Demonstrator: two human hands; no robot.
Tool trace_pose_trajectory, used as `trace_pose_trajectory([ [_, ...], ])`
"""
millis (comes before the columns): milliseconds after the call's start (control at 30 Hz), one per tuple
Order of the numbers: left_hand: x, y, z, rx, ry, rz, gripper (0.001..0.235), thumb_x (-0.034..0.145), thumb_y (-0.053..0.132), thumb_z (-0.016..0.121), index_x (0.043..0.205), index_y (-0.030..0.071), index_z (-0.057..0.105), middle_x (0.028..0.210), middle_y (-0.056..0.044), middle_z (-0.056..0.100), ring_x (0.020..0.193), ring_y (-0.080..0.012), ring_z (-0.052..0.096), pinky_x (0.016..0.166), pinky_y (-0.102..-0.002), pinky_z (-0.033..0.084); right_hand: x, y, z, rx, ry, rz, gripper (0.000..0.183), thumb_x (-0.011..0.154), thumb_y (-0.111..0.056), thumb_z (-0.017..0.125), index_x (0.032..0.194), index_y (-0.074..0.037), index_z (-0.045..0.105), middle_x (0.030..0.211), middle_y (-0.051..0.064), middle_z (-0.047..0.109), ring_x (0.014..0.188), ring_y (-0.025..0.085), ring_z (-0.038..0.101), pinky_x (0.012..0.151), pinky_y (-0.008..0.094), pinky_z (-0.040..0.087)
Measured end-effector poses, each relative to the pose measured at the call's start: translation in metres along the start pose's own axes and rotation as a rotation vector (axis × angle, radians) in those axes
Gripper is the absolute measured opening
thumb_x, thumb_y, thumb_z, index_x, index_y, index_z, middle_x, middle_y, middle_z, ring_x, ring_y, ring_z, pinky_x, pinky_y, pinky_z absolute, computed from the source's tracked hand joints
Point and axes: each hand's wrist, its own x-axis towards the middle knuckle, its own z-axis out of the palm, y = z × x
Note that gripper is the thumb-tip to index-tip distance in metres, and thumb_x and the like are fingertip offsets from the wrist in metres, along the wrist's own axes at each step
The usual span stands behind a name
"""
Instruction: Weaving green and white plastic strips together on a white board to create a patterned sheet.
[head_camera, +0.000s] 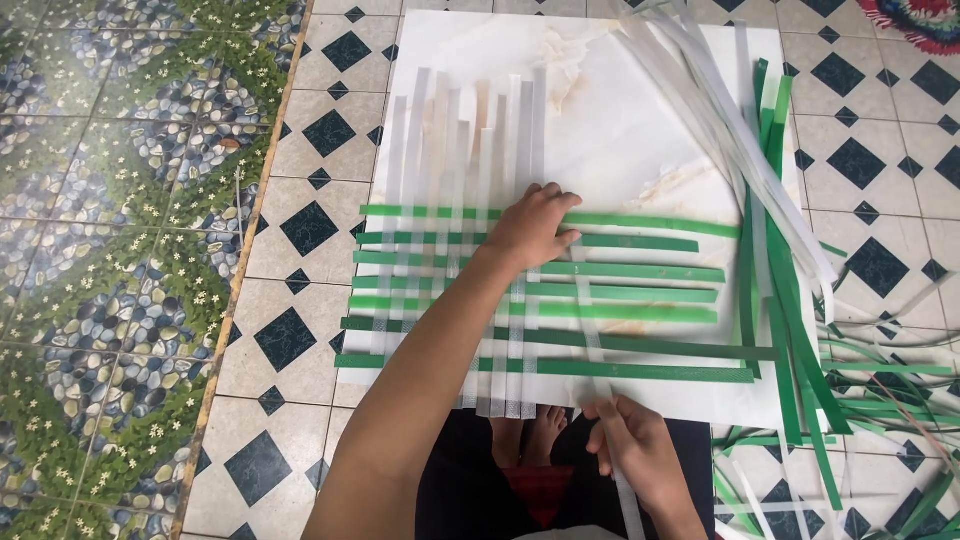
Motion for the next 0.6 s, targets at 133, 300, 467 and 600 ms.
trace_pose_trajectory([
  [133,0.008,0.004,-0.002,-0.148,-0.048,-0.118,0.039,0.087,0.025,0.069,0.123,0.011,0.059,0.122,-0.007,0.060,0.122,-0.0240,0.048,0.091,-0.040,0.050,0.001,-0.004,-0.003,-0.035,-0.017,-0.085,0.044,0.096,-0.026,0.047,0.073,0.005,0.067,0.038,0.016,0.057,0.031,0.021,0.048,0.055,0.032,0.049],
  [300,0.013,-0.009,0.022,-0.189,0.063,-0.106,0.025,0.088,0.016,0.068,0.112,0.011,0.064,0.112,-0.005,0.061,0.111,-0.0244,0.052,0.082,-0.040,0.052,0.020,0.008,0.000,-0.036,-0.013,-0.148,0.044,0.098,-0.028,0.045,0.071,0.000,0.064,0.035,0.013,0.049,0.036,0.020,0.048,0.052,0.032,0.041],
  [467,0.004,-0.016,0.032,-0.214,0.133,-0.032,0.026,0.087,0.028,0.071,0.108,0.016,0.064,0.118,-0.004,0.044,0.113,-0.0247,0.052,0.089,-0.041,0.051,0.026,-0.004,0.008,-0.048,0.024,-0.186,0.042,0.099,-0.026,0.045,0.073,0.000,0.066,0.036,0.012,0.048,0.038,0.019,0.049,0.055,0.031,0.042],
  [600,0.003,-0.019,0.038,-0.283,0.181,-0.026,0.032,0.082,0.023,0.076,0.110,0.015,0.063,0.111,-0.004,0.046,0.110,-0.0232,0.052,0.090,-0.038,0.050,0.004,-0.017,0.003,-0.244,0.010,-0.007,0.048,0.094,-0.043,0.044,0.084,-0.006,0.071,0.049,0.010,0.059,0.044,0.018,0.052,0.058,0.028,0.045],
])
